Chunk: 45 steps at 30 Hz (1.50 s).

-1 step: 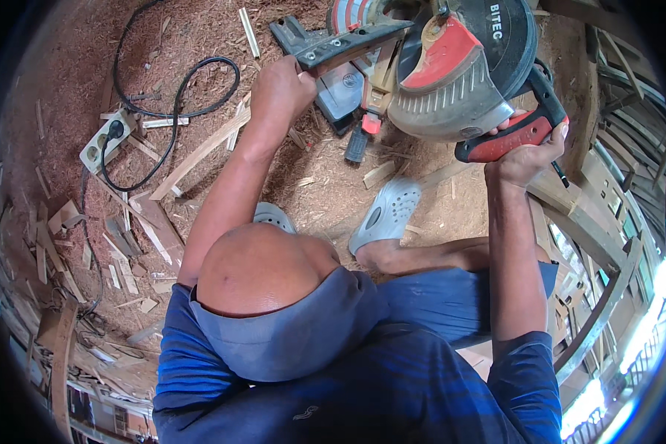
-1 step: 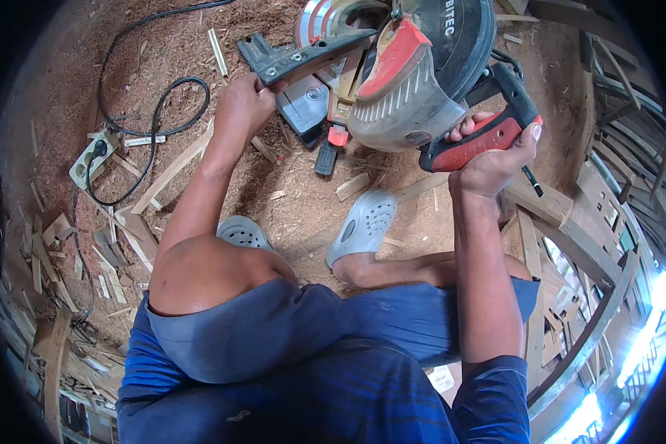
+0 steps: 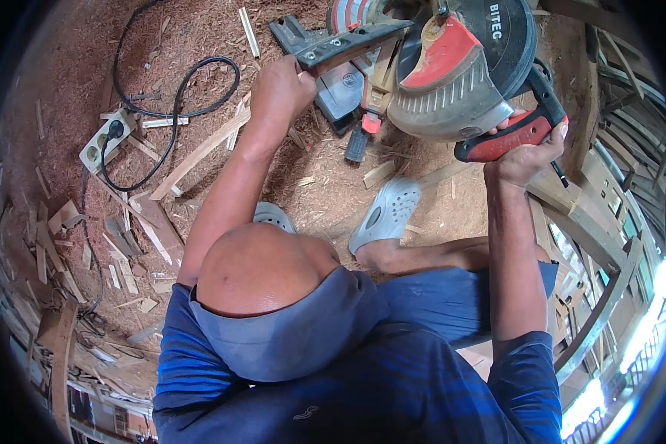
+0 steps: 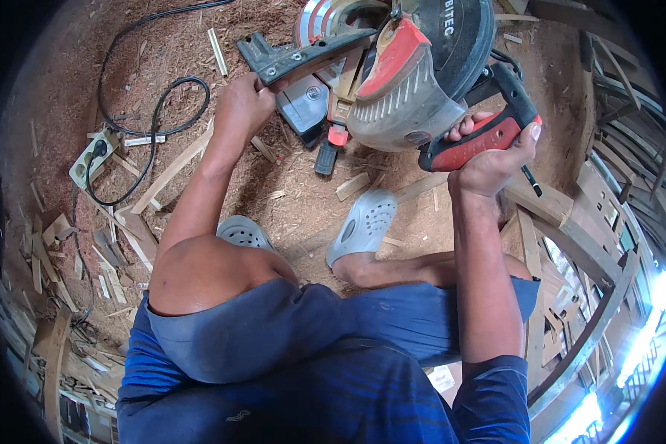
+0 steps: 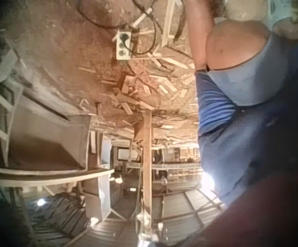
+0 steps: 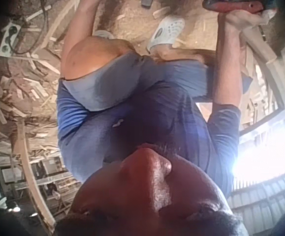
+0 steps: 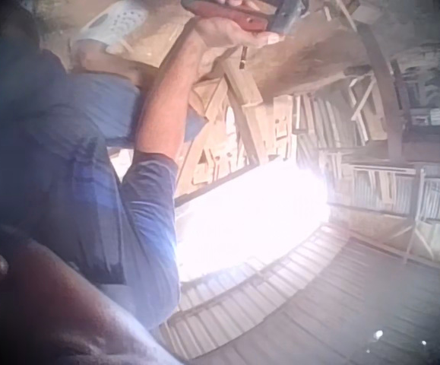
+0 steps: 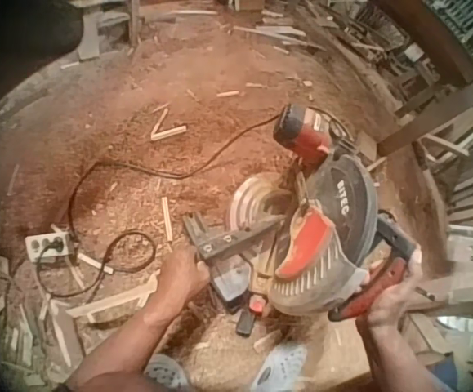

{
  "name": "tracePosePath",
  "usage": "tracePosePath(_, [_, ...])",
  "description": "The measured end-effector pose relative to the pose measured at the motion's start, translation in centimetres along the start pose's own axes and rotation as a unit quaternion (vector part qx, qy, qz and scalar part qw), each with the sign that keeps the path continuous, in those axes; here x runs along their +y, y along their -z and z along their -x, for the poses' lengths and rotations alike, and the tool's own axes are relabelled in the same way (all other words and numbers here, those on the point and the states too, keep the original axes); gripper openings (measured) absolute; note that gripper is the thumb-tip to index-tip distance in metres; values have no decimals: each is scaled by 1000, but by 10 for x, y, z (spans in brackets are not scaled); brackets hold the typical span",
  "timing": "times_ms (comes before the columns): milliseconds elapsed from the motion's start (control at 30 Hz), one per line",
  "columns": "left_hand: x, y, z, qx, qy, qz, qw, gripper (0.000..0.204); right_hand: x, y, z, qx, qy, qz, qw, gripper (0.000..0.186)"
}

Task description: The person measures and marks a thin wooden molding strip against a larger door frame, then cuts the strip using a miter saw and checks the fit.

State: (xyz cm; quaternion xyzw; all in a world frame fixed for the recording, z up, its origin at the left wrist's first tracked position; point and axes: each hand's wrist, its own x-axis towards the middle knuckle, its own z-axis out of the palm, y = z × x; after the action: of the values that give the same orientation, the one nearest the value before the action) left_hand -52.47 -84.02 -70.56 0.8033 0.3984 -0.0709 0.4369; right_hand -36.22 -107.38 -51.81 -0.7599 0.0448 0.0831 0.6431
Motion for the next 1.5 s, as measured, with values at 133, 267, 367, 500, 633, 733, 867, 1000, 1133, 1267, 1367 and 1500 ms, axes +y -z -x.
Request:
tracePosePath(133, [0, 0, 1, -3, 4, 2, 1000, 31, 6, -3, 5, 11, 5, 2, 1000, 62])
tracePosePath(267, [2, 1, 2, -6, 6, 9, 1000, 31, 13, -3, 7, 20, 12, 37, 999, 80])
tracePosePath(367, [0, -1, 0, -3, -4, 2, 1000, 31, 22, 0, 10, 19, 20, 34, 999, 82])
tracePosePath(500, [-2, -1, 1, 2, -4, -2, 1000, 30, 45, 1, 17, 44, 24, 28, 998, 83])
tracePosePath(633, [0, -1, 1, 15, -10, 6, 1000, 30, 57, 4, 21, 37, 47, 53, 997, 84])
tracePosePath(733, [-1, -1, 1, 8, -7, 4, 1000, 29, 58, 8, 21, 24, 24, 39, 999, 85])
tracePosePath(867, [1, -3, -1, 13, -17, 0, 1000, 29, 61, 15, 15, 11, 11, -7, 1000, 83])
tracePosePath(1000, [-1, -3, 0, 27, -20, 13, 999, 30, 62, 9, 17, 9, -12, -24, 1000, 83])
tracePosePath(1133, [-4, -6, 3, 37, -29, 0, 999, 28, 59, 10, 16, -8, -9, -43, 999, 82])
tracePosePath(1267, [-3, -5, 2, 45, -34, 8, 998, 26, 11, 5, -2, -2, -45, -24, 999, 79])
tracePosePath(1367, [-4, -9, 4, 39, -35, 11, 999, 30, -32, 0, -18, -16, -64, 24, 998, 82])
tracePosePath(1500, [3, 0, 3, 28, -27, -16, 999, 38, -79, -7, -48, -61, -64, 43, 995, 80])
